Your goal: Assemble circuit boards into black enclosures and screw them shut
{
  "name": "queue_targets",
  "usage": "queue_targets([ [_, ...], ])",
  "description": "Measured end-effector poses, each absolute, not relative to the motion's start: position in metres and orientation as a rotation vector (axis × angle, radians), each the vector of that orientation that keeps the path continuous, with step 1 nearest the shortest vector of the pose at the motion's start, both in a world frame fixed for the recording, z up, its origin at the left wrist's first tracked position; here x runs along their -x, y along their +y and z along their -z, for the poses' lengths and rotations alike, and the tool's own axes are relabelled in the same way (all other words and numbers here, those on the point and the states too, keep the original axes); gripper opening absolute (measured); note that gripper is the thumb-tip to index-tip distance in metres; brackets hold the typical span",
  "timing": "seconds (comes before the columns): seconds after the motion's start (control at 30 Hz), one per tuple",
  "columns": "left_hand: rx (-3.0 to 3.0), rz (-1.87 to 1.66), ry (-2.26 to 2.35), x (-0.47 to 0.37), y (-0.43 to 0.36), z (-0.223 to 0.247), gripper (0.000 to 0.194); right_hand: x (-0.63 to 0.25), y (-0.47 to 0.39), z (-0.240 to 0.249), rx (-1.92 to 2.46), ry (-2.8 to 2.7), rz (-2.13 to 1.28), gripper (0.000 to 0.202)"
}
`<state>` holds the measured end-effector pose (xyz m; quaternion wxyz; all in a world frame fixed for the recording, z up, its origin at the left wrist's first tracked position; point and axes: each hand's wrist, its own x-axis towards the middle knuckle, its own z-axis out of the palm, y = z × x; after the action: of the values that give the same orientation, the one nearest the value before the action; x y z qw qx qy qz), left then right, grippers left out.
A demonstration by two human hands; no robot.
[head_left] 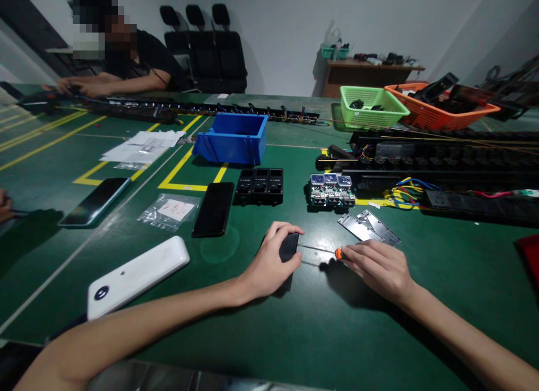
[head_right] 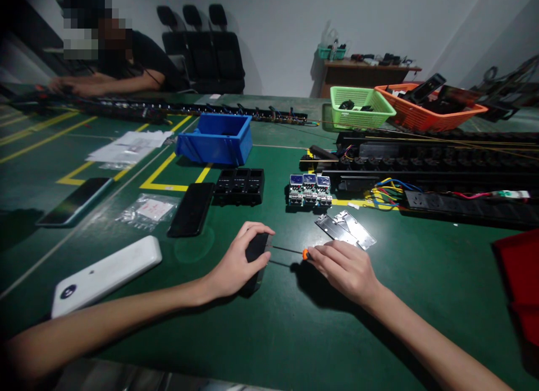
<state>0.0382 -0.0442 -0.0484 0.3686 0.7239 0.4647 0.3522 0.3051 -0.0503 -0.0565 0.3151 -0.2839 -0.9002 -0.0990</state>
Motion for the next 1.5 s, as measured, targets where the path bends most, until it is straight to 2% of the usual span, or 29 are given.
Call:
queue_targets([
  [0.2,-1.865,-0.905,1.197,-0.038,-0.044,0.049,0.034,-0.307,-0.05,0.06,0.775,-2.398,0.235,0.027],
  [0.43,-1.868,-0.898,1.198,-0.039,-0.044,0.049,0.035,-0.307,-0.049,0.061,0.829,-2.417,0.183,0.02],
  [0.63,-1.861,-0.88,1.192,-0.038,-0.045,0.048,0.044,-0.305,-0.05,0.066,0.87,-2.413,0.1,0.017],
  [0.83,-1.865,-0.89,1.194,-0.037,-0.045,0.048,0.038,-0.301,-0.053,0.065,0.865,-2.344,0.11,0.009],
  [1.03,-1.869,-0.892,1.194,-0.038,-0.044,0.049,0.036,-0.303,-0.053,0.06,0.772,-2.339,0.27,0.023],
  [1.5,-1.884,-0.889,1.196,-0.038,-0.044,0.049,0.036,-0.301,-0.051,0.057,0.83,-2.401,0.261,0.018],
])
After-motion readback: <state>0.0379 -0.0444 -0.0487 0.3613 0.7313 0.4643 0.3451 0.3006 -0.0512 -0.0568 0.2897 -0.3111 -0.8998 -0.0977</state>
